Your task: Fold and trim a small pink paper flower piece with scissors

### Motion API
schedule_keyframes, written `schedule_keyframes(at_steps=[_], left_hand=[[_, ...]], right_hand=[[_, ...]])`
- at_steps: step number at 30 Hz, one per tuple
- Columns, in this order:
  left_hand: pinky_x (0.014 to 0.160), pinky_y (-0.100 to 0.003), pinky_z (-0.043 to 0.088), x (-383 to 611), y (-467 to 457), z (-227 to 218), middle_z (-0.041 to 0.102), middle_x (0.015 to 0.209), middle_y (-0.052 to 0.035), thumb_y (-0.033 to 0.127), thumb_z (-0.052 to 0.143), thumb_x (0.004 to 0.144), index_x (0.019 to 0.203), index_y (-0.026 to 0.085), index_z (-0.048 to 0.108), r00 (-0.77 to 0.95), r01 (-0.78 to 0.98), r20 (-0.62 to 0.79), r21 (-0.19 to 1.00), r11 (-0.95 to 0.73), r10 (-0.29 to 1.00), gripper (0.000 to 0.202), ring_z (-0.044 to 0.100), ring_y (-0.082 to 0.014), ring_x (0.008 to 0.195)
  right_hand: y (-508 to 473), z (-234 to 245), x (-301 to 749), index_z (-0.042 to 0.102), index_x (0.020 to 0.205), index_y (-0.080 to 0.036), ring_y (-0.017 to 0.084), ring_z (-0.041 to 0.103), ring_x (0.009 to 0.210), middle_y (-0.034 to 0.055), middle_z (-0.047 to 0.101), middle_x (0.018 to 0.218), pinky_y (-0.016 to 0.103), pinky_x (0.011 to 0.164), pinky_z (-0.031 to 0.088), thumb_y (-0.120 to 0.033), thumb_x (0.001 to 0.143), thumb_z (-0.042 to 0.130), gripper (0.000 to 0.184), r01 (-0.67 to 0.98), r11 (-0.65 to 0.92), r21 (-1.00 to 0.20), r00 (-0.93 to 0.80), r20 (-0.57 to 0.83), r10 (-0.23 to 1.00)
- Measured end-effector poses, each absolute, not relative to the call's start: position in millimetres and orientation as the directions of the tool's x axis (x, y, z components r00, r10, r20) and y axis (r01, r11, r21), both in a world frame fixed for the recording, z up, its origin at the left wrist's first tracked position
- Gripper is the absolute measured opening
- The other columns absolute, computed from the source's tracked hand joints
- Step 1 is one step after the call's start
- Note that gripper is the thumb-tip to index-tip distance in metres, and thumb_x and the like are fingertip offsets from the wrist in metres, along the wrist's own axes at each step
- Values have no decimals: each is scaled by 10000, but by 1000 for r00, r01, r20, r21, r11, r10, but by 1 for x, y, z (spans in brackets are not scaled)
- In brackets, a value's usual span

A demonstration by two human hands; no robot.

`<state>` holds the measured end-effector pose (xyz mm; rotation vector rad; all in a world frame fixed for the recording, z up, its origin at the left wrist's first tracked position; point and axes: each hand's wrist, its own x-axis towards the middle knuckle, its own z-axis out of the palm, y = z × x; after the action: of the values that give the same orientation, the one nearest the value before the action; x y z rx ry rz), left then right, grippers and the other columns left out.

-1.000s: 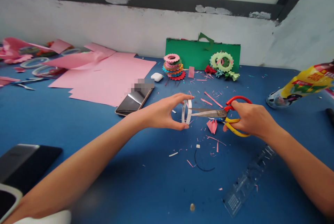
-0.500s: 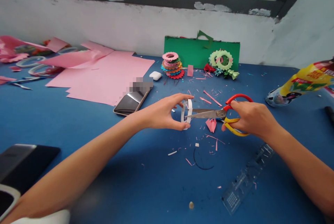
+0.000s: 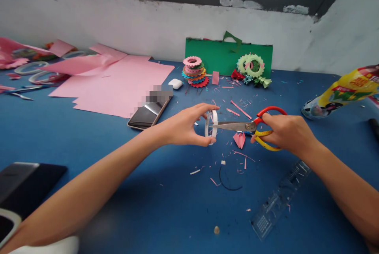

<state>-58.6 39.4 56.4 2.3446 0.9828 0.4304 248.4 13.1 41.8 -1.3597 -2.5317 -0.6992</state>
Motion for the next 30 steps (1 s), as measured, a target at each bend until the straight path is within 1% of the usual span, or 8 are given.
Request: schedule_keyframes(at_steps=[6,10,13,15,18,20,24,30], left_hand=[[915,-366,444,-55,36,62,473,1313,-114,453,664,697,1354,221,351,682,591,96,512,-624,725,764,550,-243,1069],[926,-422,431,-59,33,67,416,1380,-128,473,626,713,1401,227,294,655,708,45,312,-634,754,802,533,-291,1116],[990,-533,352,-66,34,69,330,1447,-173,540,624,699,1419,190,273,623,769,3,180,-613,783,874,409,-375,1249],[1026,-536,319,-66,33,72,280,1478,-167,548,596,736,1403,184,308,617,761,61,210,-614,785,813,341,-369,1305],[972,-392,427,-61,29,80,403,1413,-107,398,502,858,1275,201,476,611,663,235,370,-651,756,462,475,-259,1213],[833,-310,503,-55,25,85,504,1317,-85,312,482,873,1146,196,571,639,592,235,457,-664,732,311,578,-206,1059],[768,-277,509,-50,21,86,591,1192,-75,215,485,850,1014,169,631,649,529,225,554,-643,727,225,614,-165,929],[765,-283,506,-48,25,78,652,1059,-59,285,540,846,915,173,659,617,509,245,600,-617,748,177,615,-161,883]], right_hand=[[15,43,250,572,721,-181,140,534,479,22,598,550,258,463,180,-577,821,464,422,798,456,394,-600,453,659],[16,42,252,566,735,-170,137,532,474,13,582,536,247,459,186,-623,809,456,472,807,404,430,-585,491,645],[17,42,254,567,751,-166,140,533,475,14,583,541,245,461,188,-619,817,444,475,820,361,445,-564,518,643],[17,43,253,563,739,-169,139,531,475,11,576,537,245,462,187,-615,824,436,471,809,370,457,-579,509,637],[15,43,250,556,718,-173,136,528,474,8,568,530,246,463,184,-633,822,424,490,801,398,447,-591,487,643],[14,43,249,559,719,-172,137,527,477,11,573,537,248,465,181,-649,819,414,509,803,403,439,-589,480,650],[13,43,247,592,774,-176,138,524,490,15,591,560,254,473,176,-586,855,401,460,806,409,428,-584,460,669],[10,41,245,617,846,-176,149,535,525,38,617,603,266,481,172,-593,850,390,474,830,420,366,-544,368,754]])
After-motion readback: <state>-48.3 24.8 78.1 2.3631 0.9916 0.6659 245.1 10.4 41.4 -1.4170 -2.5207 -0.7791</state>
